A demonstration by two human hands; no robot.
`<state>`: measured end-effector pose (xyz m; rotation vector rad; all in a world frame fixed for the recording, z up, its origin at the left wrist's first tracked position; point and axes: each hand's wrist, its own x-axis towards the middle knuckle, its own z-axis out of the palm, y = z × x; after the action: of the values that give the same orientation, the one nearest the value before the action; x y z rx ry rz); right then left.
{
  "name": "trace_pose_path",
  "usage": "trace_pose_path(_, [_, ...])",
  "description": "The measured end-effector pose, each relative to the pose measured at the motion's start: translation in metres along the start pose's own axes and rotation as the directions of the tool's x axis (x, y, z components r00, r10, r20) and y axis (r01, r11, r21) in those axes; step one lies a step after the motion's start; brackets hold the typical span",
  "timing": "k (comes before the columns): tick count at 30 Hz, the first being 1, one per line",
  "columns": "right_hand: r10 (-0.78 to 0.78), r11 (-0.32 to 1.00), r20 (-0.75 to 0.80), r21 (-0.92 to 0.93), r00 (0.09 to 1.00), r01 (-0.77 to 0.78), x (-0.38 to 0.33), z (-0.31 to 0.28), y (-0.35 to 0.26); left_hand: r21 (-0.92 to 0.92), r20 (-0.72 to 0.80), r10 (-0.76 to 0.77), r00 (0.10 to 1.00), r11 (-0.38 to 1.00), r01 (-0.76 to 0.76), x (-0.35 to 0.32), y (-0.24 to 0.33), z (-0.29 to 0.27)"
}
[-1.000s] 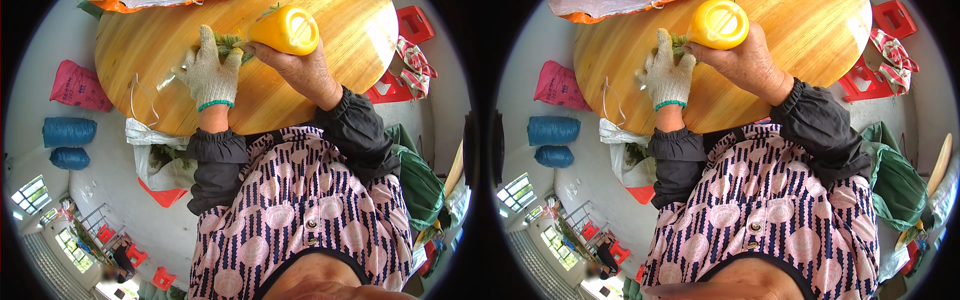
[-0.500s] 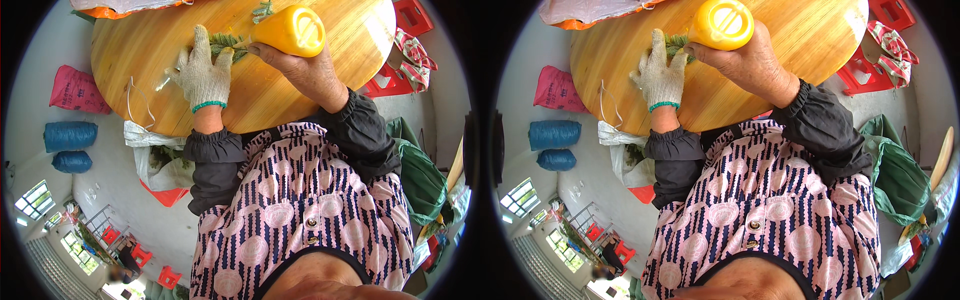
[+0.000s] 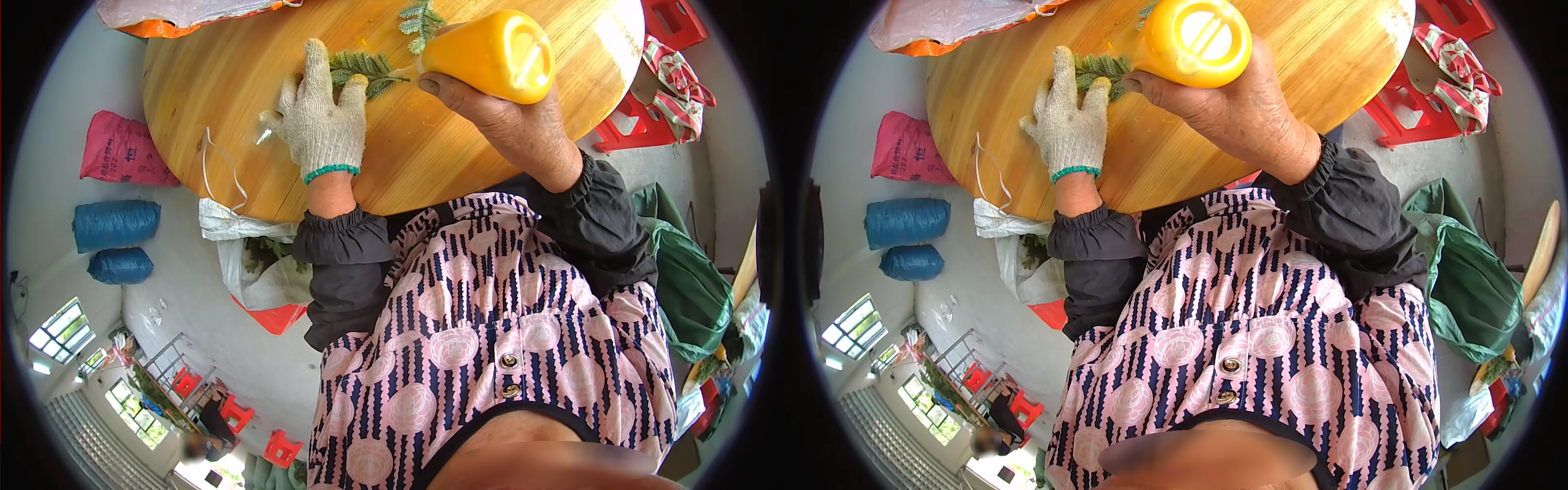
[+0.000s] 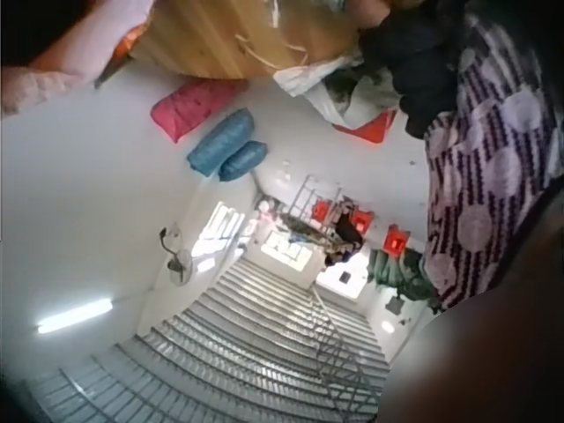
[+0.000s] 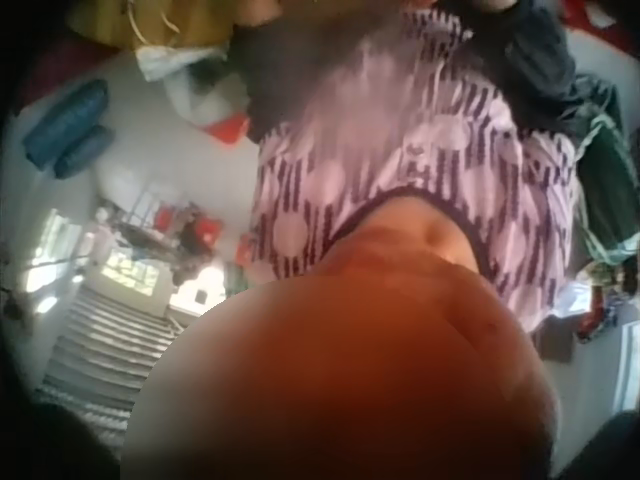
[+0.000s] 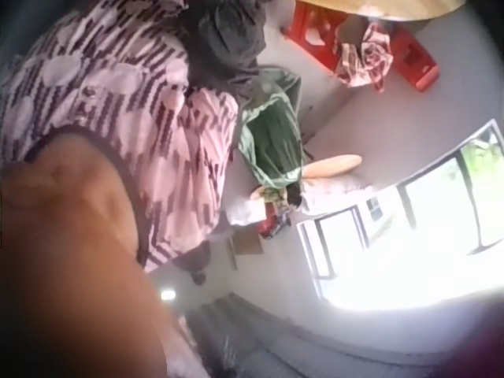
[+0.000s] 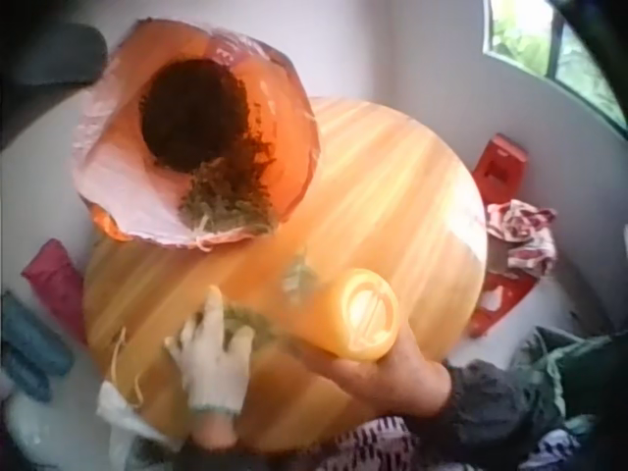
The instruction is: Applying a substance from a squeeze bottle to sprigs of plastic foliage and arranging them on a table.
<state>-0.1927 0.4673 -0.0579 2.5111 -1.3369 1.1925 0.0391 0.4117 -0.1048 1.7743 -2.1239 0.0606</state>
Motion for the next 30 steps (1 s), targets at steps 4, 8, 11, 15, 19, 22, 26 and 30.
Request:
trace_pose_path(4, [0.217,0.918,-0.026,0.345,0.976,-0.195,-0.011,0.003,0.003,0.027,-0.024,-0.01,1.0,1.0,0.011,0.0,0.0,0.0])
trace_pose_path(8, [0.346,0.828,-0.082,0.495,0.935,-0.263,-0.011,0.004,-0.005,0.0,0.014,-0.018,1.0,1.0,0.018,0.0,-0.004,-0.002])
trace_pose_path(11, [0.361,0.821,-0.064,0.494,0.93,-0.285,-0.015,0.002,-0.005,0.005,-0.016,-0.025,1.0,1.0,0.025,0.0,-0.007,-0.001])
trace_pose_path(15, [0.404,0.798,-0.075,0.517,0.912,-0.311,-0.018,0.003,-0.008,0.021,-0.004,-0.032,0.999,0.999,0.032,0.001,-0.012,-0.003])
trace_pose_path(19, [0.374,0.831,-0.073,0.47,0.925,-0.299,-0.024,0.004,-0.006,-0.013,0.019,-0.048,0.999,0.999,0.048,0.003,-0.012,-0.005])
trace_pose_path(22, [0.272,0.922,-0.068,0.306,0.96,-0.239,-0.03,-0.001,0.0,-0.051,0.014,-0.04,0.999,0.998,0.041,0.006,-0.012,-0.002])
trace_pose_path(26, [0.645,0.416,0.103,0.784,0.757,-0.46,-0.026,-0.009,-0.012,-0.095,-0.028,-0.015,0.999,0.995,0.013,0.005,-0.017,-0.007])
trace_pose_path(30, [0.77,0.113,0.003,0.984,0.637,-0.14,-0.031,0.0,0.01,-0.323,-0.119,0.099,0.988,0.937,-0.132,0.012,-0.022,-0.009])
